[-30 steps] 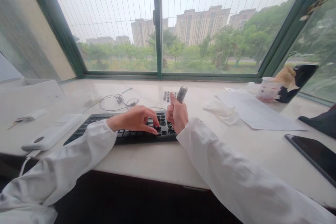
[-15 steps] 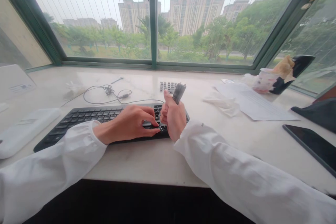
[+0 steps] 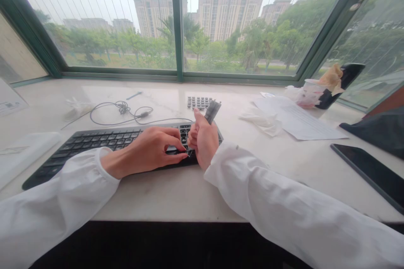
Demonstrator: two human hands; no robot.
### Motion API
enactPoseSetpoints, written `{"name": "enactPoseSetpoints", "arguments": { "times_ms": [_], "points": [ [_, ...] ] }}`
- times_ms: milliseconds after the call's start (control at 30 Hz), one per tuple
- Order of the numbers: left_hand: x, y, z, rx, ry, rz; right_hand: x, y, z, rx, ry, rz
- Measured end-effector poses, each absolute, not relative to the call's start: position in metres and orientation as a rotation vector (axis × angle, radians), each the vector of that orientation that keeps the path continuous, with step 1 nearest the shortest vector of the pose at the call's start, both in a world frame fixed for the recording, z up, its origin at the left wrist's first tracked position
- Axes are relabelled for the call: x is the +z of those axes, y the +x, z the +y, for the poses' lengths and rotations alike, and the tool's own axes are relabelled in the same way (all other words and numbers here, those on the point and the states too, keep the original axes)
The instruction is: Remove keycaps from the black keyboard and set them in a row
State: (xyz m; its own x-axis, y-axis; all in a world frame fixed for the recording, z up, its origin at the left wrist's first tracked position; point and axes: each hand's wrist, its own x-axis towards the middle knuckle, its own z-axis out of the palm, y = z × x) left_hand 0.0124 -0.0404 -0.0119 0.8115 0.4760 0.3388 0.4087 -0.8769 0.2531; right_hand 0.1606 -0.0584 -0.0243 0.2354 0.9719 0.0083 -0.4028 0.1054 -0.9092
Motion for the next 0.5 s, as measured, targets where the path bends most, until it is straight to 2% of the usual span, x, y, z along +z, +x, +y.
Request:
{"name": "enactPoseSetpoints", "arguments": {
  "times_ms": [167, 500],
  "points": [
    [-0.0124, 0.0138, -0.0398, 0.583, 2.793, 0.686, -0.0186, 0.1566, -0.0598, 1.292, -0.879, -0.679],
    [-0.0074, 0.0118, -0.0353, 0.503, 2.616, 0.580, -0.0239, 0.1545, -0.0580, 1.175, -0.858, -1.030]
  ]
}}
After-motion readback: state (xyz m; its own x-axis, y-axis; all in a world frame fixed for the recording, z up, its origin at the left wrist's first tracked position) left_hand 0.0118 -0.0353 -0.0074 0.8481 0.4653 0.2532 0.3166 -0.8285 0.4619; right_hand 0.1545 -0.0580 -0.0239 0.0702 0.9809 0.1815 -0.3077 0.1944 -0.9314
